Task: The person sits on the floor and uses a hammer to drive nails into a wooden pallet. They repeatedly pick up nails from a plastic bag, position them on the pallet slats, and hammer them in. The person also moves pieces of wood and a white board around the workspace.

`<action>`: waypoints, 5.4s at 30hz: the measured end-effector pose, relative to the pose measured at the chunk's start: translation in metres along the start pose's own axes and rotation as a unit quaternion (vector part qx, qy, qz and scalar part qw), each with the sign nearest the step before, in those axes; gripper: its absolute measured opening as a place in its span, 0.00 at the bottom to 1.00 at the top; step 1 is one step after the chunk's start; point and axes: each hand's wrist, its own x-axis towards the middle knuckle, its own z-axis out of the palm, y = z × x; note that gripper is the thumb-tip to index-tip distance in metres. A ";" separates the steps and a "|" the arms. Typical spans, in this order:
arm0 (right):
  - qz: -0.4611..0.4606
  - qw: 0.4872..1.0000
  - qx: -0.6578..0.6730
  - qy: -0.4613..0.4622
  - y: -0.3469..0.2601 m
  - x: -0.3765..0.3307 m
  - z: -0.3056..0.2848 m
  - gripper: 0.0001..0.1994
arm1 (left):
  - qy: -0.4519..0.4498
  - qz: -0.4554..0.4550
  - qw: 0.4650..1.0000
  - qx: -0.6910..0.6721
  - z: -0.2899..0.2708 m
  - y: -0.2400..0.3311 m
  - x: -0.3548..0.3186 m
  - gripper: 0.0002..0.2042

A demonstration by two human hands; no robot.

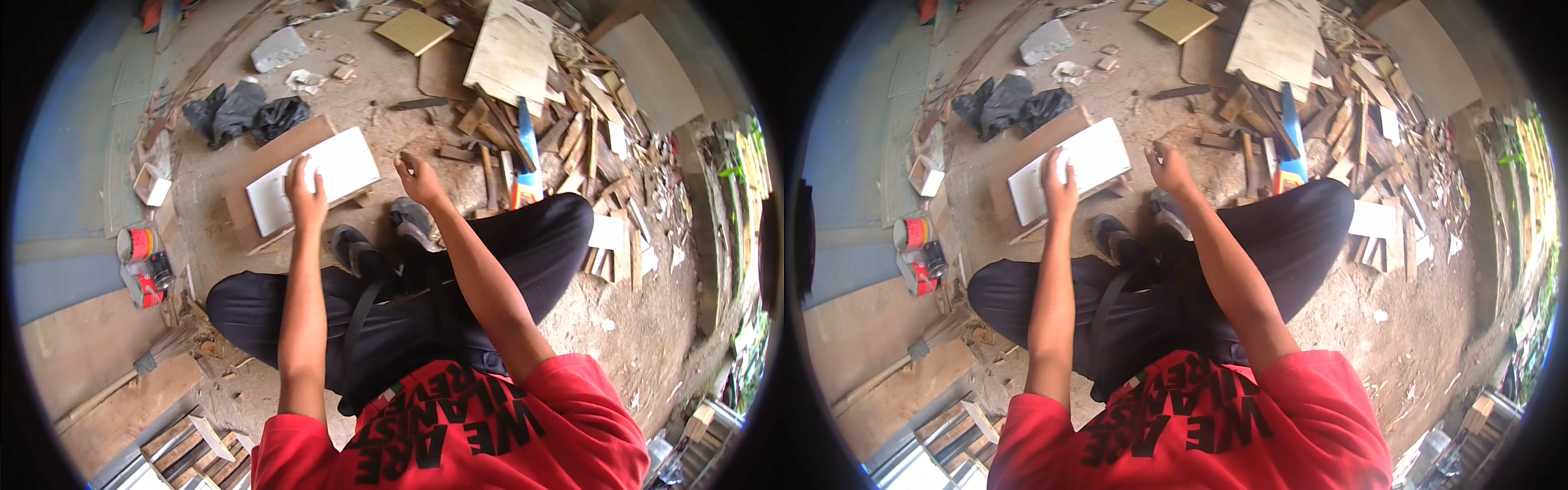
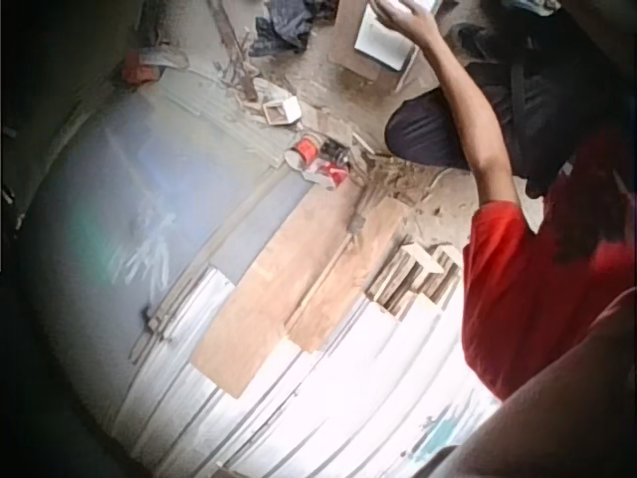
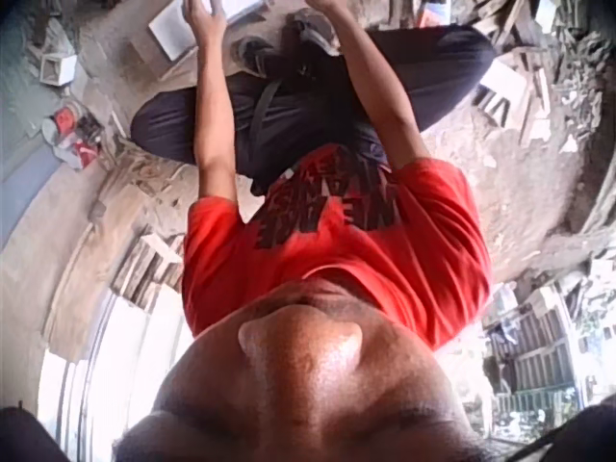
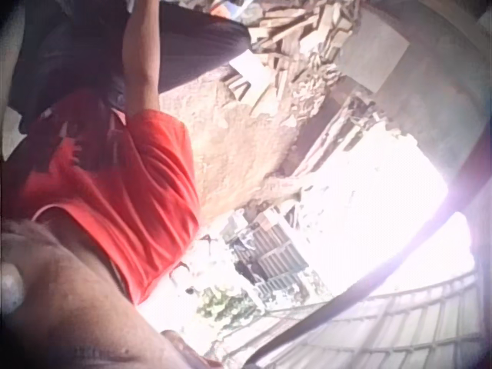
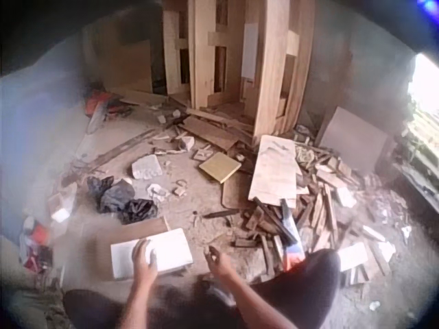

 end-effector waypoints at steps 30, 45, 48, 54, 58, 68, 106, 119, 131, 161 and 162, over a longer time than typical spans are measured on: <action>0.223 0.854 0.469 -0.015 0.000 -0.016 -0.091 0.11 | -0.451 -0.096 0.850 0.255 0.024 0.036 0.056 0.74; 0.121 0.947 0.281 -0.094 -0.087 -0.072 -0.014 0.20 | 0.012 -0.118 0.989 0.093 0.001 -0.011 0.016 0.25; 0.116 0.952 0.264 -0.101 -0.092 -0.068 -0.017 0.20 | 0.041 -0.137 0.984 0.104 0.012 -0.015 0.000 0.24; 0.108 0.965 0.226 -0.076 -0.082 -0.061 -0.014 0.20 | 0.005 -0.155 0.986 0.061 0.005 -0.031 -0.002 0.17; 0.127 0.964 0.222 -0.069 -0.085 -0.063 -0.021 0.20 | 0.012 -0.148 0.982 0.119 0.009 -0.040 0.010 0.18; 0.183 0.952 0.219 -0.108 -0.084 -0.123 -0.041 0.23 | 0.012 -0.138 0.967 0.212 0.017 -0.037 0.011 0.18; 0.063 0.988 -0.017 -0.143 -0.042 -0.131 -0.033 0.26 | 0.018 -0.094 0.963 0.252 0.017 -0.035 0.014 0.18; 0.126 0.980 0.031 -0.148 -0.056 -0.130 -0.035 0.27 | 0.013 -0.104 0.960 0.258 0.016 -0.034 0.013 0.17; 0.203 0.944 0.197 -0.170 -0.031 -0.126 -0.031 0.25 | -0.039 -0.116 0.966 0.228 0.018 -0.039 0.014 0.20; 0.304 0.868 0.325 -0.220 -0.082 -0.132 -0.072 0.26 | -0.455 -0.095 0.862 0.203 -0.079 0.009 0.098 0.39; 0.301 0.861 0.338 -0.231 -0.083 -0.129 -0.074 0.26 | -0.431 -0.094 0.872 0.213 -0.080 0.018 0.104 0.34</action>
